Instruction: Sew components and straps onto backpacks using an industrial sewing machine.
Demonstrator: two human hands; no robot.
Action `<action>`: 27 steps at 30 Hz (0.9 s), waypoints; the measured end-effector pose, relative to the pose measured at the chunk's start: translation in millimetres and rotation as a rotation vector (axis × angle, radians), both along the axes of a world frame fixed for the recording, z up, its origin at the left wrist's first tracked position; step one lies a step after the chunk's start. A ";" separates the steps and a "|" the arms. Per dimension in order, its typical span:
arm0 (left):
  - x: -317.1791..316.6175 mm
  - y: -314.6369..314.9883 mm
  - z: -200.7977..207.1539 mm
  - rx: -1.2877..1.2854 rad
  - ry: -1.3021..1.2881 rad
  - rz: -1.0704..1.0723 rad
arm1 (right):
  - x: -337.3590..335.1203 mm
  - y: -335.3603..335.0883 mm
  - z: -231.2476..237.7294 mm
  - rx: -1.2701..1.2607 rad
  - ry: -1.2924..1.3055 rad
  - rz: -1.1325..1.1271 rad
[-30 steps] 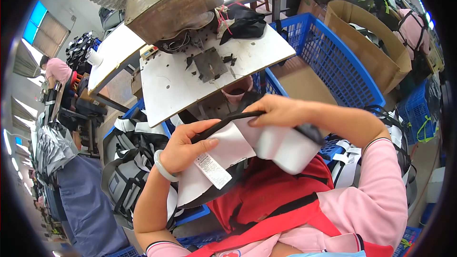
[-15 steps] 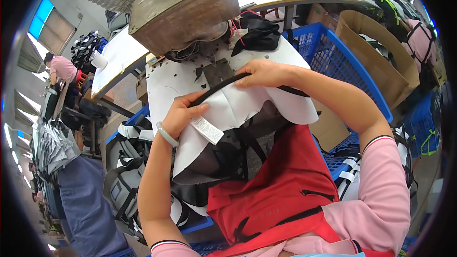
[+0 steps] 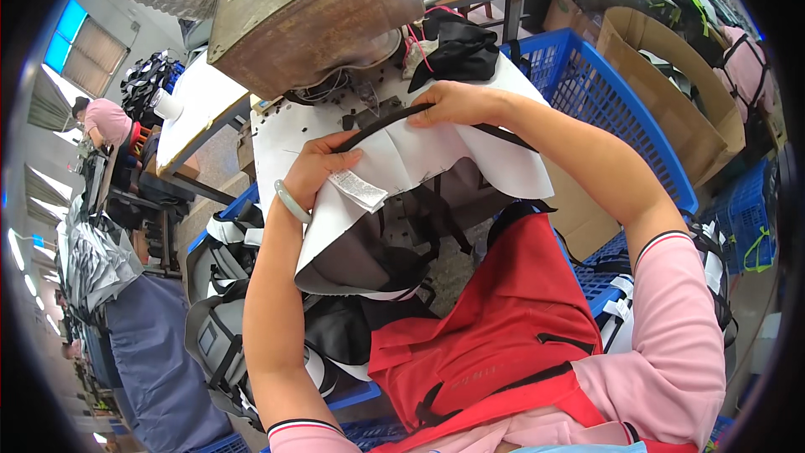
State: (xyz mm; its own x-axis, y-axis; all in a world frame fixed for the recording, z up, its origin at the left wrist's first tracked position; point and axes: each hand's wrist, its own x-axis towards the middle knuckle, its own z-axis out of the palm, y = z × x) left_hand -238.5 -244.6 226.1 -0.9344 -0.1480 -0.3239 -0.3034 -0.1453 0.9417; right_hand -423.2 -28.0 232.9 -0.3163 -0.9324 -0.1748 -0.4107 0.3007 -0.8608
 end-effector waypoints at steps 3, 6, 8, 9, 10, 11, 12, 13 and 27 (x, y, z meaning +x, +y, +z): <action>-3.7 -3.5 -1.6 0.006 0.020 0.001 | -1.9 -1.6 1.1 -0.020 -0.020 -0.003; -6.5 -5.4 -2.1 -0.001 0.019 0.026 | -4.5 -3.3 1.0 -0.047 -0.074 -0.007; -8.6 -6.8 -1.4 0.008 0.034 0.018 | -7.3 -5.4 1.0 -0.030 -0.025 -0.039; -9.7 -7.7 -0.9 0.007 0.031 0.021 | -8.6 -5.6 1.1 -0.031 0.029 -0.079; -10.7 -8.8 -0.4 -0.017 0.027 0.014 | -10.4 -8.0 1.9 -0.014 0.071 -0.083; -11.8 -9.7 -0.4 -0.036 0.030 0.002 | -12.2 -9.6 2.8 -0.038 0.059 -0.077; -12.3 -10.9 -0.4 -0.041 0.019 0.008 | -14.1 -10.3 3.6 -0.018 0.024 -0.048; -13.5 -11.7 -1.1 -0.020 0.021 0.006 | -15.7 -11.8 4.1 -0.001 -0.001 -0.034; 35.8 7.8 18.8 0.116 0.097 0.228 | 4.3 65.9 55.7 0.012 0.448 -0.148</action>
